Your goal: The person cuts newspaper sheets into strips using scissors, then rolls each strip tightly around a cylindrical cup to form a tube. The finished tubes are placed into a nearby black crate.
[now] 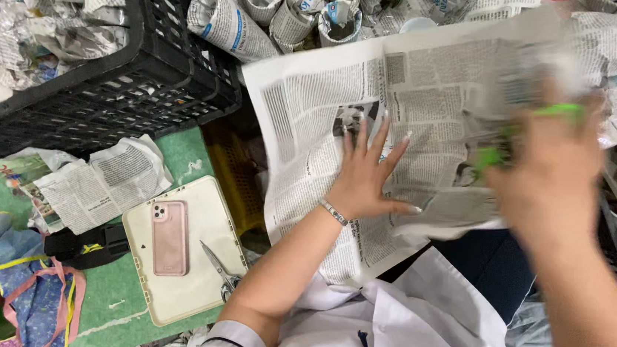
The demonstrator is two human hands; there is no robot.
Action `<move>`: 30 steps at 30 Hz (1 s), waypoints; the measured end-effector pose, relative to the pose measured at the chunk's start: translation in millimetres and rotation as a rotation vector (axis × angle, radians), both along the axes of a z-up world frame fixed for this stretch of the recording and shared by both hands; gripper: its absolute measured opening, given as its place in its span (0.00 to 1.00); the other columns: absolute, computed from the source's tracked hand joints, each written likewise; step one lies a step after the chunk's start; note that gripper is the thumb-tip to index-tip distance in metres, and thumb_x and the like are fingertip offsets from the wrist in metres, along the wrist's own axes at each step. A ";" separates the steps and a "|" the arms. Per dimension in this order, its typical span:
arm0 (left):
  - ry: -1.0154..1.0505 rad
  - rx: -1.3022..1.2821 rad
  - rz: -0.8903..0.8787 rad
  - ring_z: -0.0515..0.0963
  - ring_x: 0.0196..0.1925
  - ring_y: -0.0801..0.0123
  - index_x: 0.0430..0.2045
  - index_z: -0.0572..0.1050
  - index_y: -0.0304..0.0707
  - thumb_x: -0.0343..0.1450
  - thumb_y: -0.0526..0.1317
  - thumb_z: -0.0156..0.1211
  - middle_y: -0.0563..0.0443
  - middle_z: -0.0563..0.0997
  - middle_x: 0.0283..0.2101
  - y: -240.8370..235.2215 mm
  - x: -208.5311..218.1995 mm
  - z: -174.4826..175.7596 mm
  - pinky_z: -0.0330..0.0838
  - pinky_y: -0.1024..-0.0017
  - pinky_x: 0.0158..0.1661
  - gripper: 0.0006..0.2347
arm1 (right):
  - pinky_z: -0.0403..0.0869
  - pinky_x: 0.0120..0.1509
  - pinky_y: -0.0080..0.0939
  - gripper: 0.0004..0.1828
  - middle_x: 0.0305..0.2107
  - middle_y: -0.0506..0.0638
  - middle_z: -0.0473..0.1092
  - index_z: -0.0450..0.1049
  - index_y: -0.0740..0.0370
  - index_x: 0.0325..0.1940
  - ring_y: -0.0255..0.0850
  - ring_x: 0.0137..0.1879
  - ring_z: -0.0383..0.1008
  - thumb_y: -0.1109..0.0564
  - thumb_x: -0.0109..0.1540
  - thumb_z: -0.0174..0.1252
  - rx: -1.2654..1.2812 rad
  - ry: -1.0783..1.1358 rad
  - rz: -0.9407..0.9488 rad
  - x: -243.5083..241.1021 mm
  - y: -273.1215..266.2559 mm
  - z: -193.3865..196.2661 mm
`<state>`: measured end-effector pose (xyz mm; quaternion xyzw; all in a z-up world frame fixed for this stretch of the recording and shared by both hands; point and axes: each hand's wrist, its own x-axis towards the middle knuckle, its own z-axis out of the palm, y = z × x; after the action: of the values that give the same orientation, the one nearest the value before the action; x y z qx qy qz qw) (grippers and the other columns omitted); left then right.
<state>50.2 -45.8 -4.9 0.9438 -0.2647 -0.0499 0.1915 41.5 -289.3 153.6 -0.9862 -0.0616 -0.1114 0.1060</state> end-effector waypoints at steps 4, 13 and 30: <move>-0.082 -0.134 -0.063 0.30 0.80 0.28 0.76 0.47 0.58 0.59 0.80 0.46 0.37 0.36 0.81 2.4 -2.2 -5.9 0.28 0.24 0.71 0.51 | 0.68 0.67 0.62 0.51 0.64 0.73 0.62 0.55 0.75 0.69 0.67 0.68 0.65 0.57 0.51 0.76 0.346 0.109 -0.279 -12.1 -89.8 -71.0; -0.001 0.064 -0.010 0.32 0.79 0.31 0.75 0.51 0.61 0.61 0.78 0.52 0.39 0.42 0.80 48.4 9.9 6.6 0.26 0.25 0.68 0.47 | 0.73 0.73 0.49 0.48 0.61 0.68 0.67 0.51 0.77 0.66 0.49 0.68 0.71 0.52 0.61 0.78 0.667 0.150 -0.253 -40.1 -160.8 -193.8; 0.110 -0.163 0.012 0.37 0.78 0.27 0.71 0.60 0.58 0.50 0.63 0.75 0.36 0.41 0.78 105.1 6.3 23.7 0.41 0.39 0.73 0.50 | 0.58 0.71 0.57 0.41 0.68 0.61 0.64 0.66 0.59 0.63 0.55 0.75 0.59 0.43 0.50 0.70 -0.175 0.050 -0.008 -4.7 -61.3 -119.1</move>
<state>56.5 59.3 18.8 0.9225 -0.2514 -0.0791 0.2821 36.8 -350.6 34.4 -0.9944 -0.0645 -0.0813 0.0205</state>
